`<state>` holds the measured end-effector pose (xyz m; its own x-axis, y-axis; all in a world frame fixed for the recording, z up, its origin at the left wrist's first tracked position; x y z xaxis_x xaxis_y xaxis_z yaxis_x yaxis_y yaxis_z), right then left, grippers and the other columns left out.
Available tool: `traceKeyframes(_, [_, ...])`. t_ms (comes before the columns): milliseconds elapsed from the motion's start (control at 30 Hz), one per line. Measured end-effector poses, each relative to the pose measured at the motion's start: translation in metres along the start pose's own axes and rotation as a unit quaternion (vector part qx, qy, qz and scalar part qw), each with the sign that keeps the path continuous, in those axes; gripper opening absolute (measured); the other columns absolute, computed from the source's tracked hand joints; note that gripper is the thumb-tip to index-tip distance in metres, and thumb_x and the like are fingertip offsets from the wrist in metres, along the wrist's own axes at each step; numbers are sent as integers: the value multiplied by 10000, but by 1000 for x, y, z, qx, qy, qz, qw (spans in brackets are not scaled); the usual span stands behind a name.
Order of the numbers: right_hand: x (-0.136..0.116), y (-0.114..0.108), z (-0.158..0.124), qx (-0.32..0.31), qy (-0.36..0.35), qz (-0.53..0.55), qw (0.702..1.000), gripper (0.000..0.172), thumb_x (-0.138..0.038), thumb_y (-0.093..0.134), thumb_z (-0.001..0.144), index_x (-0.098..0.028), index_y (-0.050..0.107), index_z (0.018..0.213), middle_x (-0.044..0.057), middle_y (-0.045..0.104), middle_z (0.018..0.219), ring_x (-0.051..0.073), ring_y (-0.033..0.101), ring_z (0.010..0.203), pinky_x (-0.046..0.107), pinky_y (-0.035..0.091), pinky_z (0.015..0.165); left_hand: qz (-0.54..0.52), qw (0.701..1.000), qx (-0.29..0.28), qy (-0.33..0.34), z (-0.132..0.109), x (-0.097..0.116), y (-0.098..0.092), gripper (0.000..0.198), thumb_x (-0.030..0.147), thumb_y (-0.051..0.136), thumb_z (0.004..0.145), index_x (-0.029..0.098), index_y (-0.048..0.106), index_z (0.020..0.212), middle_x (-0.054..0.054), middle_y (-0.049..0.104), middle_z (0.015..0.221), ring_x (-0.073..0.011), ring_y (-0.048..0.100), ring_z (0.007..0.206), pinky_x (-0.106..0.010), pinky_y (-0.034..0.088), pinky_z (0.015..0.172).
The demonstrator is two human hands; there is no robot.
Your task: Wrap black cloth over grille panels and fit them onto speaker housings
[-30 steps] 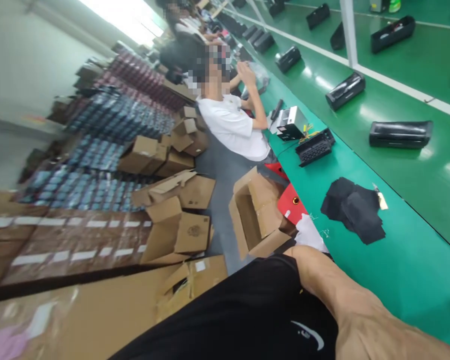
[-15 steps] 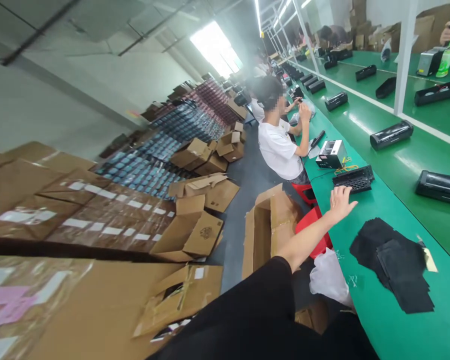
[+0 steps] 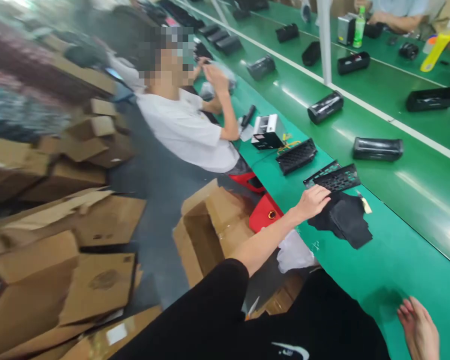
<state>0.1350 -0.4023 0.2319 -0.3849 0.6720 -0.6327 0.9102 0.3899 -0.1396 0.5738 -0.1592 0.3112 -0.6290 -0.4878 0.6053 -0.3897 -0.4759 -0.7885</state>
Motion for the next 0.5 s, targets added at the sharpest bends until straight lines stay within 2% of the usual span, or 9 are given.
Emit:
traceKeyframes(67, [-3,5,-2,-18,10,35,999,584,-583,949,570,-263,682,979,41,702,883,267,713,770,557,647,819,-29,990,-30,131,-2,47,46,340,423,558,1062,192,735,1239,-162,732,1214,-276,672,1141,-496,559,1040])
traceKeyframes(133, [-15,13,1,-39,24,82,996,568,-582,927,618,-247,671,999,59,736,964,274,736,857,549,626,875,-24,970,-69,232,-8,95,93,343,429,603,1052,198,700,1285,-144,708,1279,-262,674,1145,-493,583,1021])
traceKeyframes(233, [-39,13,15,-61,31,162,984,505,-654,817,746,-262,647,1015,87,753,1075,336,743,1032,602,596,911,-24,953,-97,288,-14,151,148,357,425,641,1043,211,661,1328,-119,655,1377,-235,670,1165,-462,602,1005])
traceKeyframes(300, [-50,2,28,-50,27,171,984,435,-650,732,818,-270,644,1011,69,755,1046,331,744,1001,600,598,883,-26,944,-111,310,-18,178,173,334,417,636,1048,227,666,1321,-118,644,1399,-226,667,1171,-442,603,1007])
traceKeyframes(367, [-52,-16,43,-20,28,150,988,361,-597,689,858,-266,640,994,44,746,963,288,735,877,550,609,821,-26,935,-124,330,-21,197,189,316,413,629,1052,236,675,1308,-120,644,1402,-223,665,1172,-431,600,1012])
traceKeyframes(500, [-41,-41,65,2,27,120,992,313,-546,699,864,-256,603,934,20,700,797,241,686,718,462,603,716,-23,924,-142,355,-27,214,206,317,416,624,1054,236,674,1311,-118,644,1404,-221,666,1169,-434,600,1013])
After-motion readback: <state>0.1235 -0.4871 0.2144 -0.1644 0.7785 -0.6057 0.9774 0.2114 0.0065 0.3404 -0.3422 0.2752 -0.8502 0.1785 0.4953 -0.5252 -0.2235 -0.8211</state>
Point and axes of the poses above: each hand's wrist, its own z-axis towards the middle knuckle, its own y-axis out of the palm, x = y × z, the point moved 5 cm from there along z, towards the middle knuckle
